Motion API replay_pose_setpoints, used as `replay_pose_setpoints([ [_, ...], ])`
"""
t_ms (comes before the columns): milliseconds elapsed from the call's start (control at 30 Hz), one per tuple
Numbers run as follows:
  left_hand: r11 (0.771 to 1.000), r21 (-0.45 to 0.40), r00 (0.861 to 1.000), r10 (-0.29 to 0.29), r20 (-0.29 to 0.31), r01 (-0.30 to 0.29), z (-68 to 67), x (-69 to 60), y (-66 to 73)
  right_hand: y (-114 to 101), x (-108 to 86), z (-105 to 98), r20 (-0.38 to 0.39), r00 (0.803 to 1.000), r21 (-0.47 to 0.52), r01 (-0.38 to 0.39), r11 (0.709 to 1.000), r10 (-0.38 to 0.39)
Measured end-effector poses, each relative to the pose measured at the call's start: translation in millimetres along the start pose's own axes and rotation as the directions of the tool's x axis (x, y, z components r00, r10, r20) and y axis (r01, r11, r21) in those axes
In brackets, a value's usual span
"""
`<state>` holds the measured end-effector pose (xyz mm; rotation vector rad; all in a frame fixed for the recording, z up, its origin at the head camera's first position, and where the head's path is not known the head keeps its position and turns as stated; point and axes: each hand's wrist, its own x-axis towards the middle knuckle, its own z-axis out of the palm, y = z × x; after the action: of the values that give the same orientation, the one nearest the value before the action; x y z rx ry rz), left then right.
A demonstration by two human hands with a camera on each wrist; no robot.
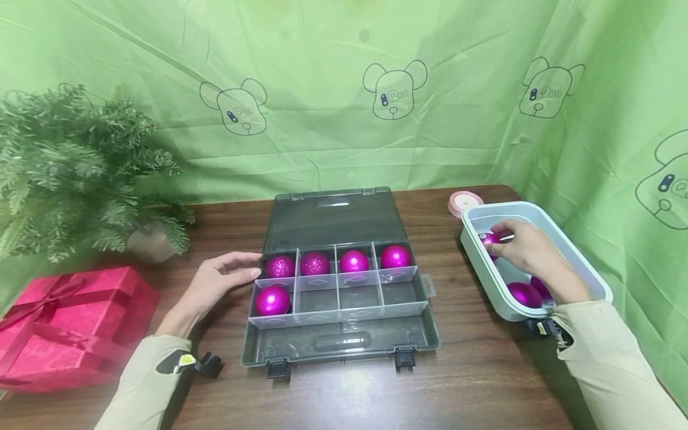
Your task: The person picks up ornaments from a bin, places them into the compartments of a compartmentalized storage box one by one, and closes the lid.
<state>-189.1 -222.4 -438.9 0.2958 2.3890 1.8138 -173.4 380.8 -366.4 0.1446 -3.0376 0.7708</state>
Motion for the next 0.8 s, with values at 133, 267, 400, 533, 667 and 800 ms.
replay_pose_setpoints([
  [133, 1.0, 0.004, 1.0, 0.001, -0.002, -0.001, -0.1, -0.3, 0.1, -2.4, -5.6, -9.0, -0.043, 0.999, -0.039, -0.034, 0.999, 0.032],
  [267, 1.0, 0.001, 1.0, 0.004, -0.003, -0.004, -0.5, -0.3, -0.3, -6.5, -12.3, -21.7, -0.076, 0.994, -0.068, -0.088, 0.994, 0.083],
  [400, 1.0, 0.0, 1.0, 0.004, -0.003, -0.004, -1.3, -0.9, -1.0, -13.4, -17.5, -31.0, -0.112, 0.987, -0.061, -0.123, 0.991, 0.116],
  [533, 1.0, -0.004, 1.0, 0.004, -0.003, -0.004, -1.6, -1.5, -1.5, -25.9, -21.5, -36.1, -0.164, 0.978, -0.021, -0.132, 0.991, 0.127],
  [667, 1.0, -0.007, 1.0, 0.002, -0.001, -0.002, -1.0, -1.5, -1.1, -44.9, -25.3, -38.3, -0.182, 0.977, 0.014, -0.109, 0.994, 0.11],
  [800, 1.0, -0.005, 1.0, -0.001, 0.003, 0.001, 0.6, -0.4, -0.7, -69.4, -28.5, -37.3, -0.172, 0.981, 0.042, -0.084, 0.996, 0.09],
])
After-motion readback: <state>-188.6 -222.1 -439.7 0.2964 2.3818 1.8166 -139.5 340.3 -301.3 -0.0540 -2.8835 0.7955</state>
